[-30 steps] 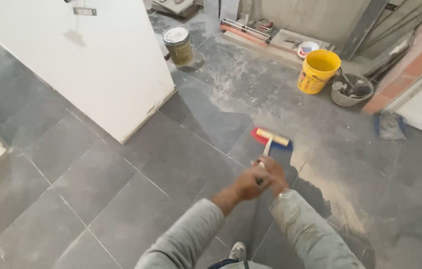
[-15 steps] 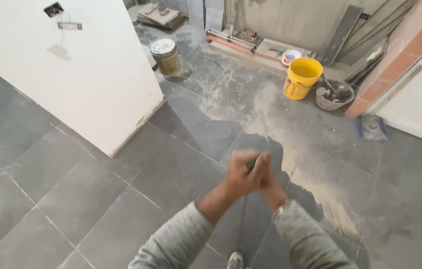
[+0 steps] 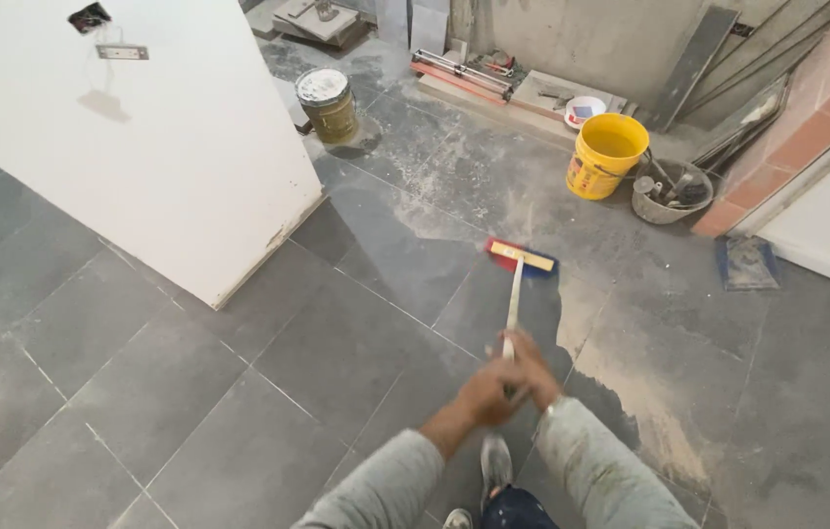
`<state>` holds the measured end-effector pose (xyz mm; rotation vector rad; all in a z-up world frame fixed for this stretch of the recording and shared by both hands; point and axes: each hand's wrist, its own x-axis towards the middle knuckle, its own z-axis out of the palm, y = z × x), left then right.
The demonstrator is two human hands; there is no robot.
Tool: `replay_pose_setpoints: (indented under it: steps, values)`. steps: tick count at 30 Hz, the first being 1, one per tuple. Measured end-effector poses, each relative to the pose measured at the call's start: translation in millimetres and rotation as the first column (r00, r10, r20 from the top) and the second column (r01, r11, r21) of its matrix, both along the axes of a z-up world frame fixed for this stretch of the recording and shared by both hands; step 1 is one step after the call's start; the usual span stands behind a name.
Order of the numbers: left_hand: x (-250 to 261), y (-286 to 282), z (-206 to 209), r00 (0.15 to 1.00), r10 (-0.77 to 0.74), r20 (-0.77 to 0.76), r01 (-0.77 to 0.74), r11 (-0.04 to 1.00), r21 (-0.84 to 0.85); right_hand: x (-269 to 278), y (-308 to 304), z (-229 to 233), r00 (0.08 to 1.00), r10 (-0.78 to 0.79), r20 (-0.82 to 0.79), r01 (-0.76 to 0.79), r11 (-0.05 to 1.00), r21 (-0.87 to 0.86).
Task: Fitting and adjusting small rectangular tiles as baseboards along the bottom of a wall in a construction setting.
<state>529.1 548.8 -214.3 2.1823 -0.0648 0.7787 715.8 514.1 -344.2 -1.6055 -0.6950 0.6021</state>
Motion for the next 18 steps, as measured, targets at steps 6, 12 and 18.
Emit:
replay_pose_setpoints:
  steps: [6,12,18]
  values:
    - [59.1,34.0,172.5,0.931,0.041,0.362,-0.019,0.998,-0.066,46.3,59.3,92.0,0.980,0.190,0.060,-0.199,0.950,0.241]
    - [103.3,64.8,199.0,0.968,0.197,0.155,-0.174,0.973,-0.152,105.2,105.5,10.1,0.930,0.095,0.354,-0.235,0.896,0.377]
    - [143.5,71.3,35.0,0.997,-0.001,0.073,0.002,1.000,-0.014,123.4,88.4,12.5,0.975,0.194,0.108,-0.193,0.981,-0.019]
